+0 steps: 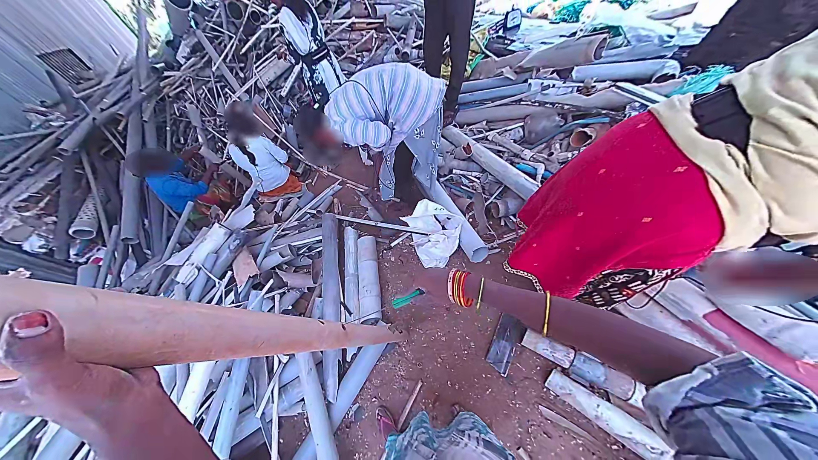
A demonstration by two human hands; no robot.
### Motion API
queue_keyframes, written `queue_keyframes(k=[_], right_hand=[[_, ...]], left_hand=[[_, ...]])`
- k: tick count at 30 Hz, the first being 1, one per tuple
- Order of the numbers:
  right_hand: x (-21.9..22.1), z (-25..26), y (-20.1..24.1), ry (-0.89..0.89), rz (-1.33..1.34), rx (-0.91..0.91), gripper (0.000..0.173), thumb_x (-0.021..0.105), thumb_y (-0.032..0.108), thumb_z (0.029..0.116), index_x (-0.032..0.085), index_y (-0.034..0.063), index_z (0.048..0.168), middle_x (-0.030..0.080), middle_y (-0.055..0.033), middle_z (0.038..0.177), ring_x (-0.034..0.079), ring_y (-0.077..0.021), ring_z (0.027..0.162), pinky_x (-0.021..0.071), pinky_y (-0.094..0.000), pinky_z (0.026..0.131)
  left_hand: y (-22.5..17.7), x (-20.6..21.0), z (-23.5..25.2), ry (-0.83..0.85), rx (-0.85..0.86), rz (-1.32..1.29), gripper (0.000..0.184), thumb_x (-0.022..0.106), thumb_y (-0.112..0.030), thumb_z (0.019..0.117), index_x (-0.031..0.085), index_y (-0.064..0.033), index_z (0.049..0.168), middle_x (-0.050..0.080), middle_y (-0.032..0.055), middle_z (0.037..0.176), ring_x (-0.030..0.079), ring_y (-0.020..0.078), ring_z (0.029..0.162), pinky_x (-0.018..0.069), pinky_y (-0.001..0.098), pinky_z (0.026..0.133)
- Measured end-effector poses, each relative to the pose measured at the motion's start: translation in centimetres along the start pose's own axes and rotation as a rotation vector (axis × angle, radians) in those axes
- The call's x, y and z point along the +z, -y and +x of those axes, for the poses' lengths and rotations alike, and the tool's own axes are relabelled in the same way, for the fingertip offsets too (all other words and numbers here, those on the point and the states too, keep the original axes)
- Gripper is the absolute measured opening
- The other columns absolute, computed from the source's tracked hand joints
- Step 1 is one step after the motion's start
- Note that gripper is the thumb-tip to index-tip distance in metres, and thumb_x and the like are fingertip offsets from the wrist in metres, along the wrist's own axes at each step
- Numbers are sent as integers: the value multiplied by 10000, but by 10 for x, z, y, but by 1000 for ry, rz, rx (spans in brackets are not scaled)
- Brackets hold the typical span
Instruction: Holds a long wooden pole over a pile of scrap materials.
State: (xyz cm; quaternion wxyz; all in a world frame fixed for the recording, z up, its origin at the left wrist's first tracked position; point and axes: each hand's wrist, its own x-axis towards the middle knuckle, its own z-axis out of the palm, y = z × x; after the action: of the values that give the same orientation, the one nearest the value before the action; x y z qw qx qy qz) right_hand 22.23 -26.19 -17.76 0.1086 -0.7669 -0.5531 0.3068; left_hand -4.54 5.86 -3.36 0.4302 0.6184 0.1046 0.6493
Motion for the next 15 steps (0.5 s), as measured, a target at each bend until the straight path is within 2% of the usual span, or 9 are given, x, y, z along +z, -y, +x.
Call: queue_keyframes(k=[2,4,7,8,10,12,13,14,15], right_hand=[[0,3,-3,-33,-114,-128,348,529,170,1069,651,28,1362,687,-280,1162,643,-470,1071,456,-649,932],[-8,-2,10,-26,-254,-153,318,516,180,1078,671,9,1297,689,-278,1101,649,-474,1034,470,-631,889],[-20,-11,41,75,-499,-97,384,411,162,1108,552,75,1455,665,-276,1178,642,-470,1083,480,-608,898],[-23,-13,53,94,-564,-92,378,387,100,1100,530,34,1444,649,-294,1167,638,-479,1067,483,-605,886],[-22,-11,62,63,-616,-129,340,435,24,1067,558,-10,1382,644,-304,1111,648,-483,1006,504,-599,825],[-7,9,36,-117,-599,-240,258,541,114,1025,675,73,1241,696,-212,1011,682,-417,916,535,-581,710],[-3,14,24,-161,-548,-250,246,560,177,1031,705,107,1217,715,-182,1023,689,-398,932,535,-588,722],[-6,9,21,-123,-474,-202,285,544,217,1055,700,119,1272,718,-177,1108,679,-397,1023,523,-601,814],[-11,-4,24,-53,-362,-127,319,524,217,1076,680,80,1318,697,-210,1182,647,-418,1104,479,-613,914]], left_hand=[[-4,2,-3,-9,-7,11,706,734,-368,891,388,12,1375,634,119,1163,671,232,1061,573,420,943],[-11,7,-8,-23,-7,16,649,707,-320,905,385,11,1361,638,110,1131,682,223,1031,585,410,922],[-18,12,-14,-35,5,-9,605,678,-214,919,361,12,1381,610,112,1173,656,215,1081,566,400,955],[-19,14,-16,-37,15,-9,634,687,-215,907,349,10,1394,607,110,1188,652,211,1095,563,397,962],[-22,17,-18,-36,23,-7,688,705,-222,886,325,7,1411,598,109,1206,645,208,1107,557,398,971],[-25,18,-20,-20,24,4,731,716,-244,882,306,12,1431,590,115,1231,638,209,1123,552,400,979],[-27,20,-22,-16,23,11,740,716,-255,879,304,15,1431,587,114,1232,636,205,1121,551,395,979],[-29,21,-24,-20,19,15,758,725,-270,874,305,22,1434,588,119,1237,637,208,1125,553,395,979],[-31,21,-26,-26,10,23,772,727,-283,867,305,26,1435,588,119,1235,638,205,1123,552,391,976]])
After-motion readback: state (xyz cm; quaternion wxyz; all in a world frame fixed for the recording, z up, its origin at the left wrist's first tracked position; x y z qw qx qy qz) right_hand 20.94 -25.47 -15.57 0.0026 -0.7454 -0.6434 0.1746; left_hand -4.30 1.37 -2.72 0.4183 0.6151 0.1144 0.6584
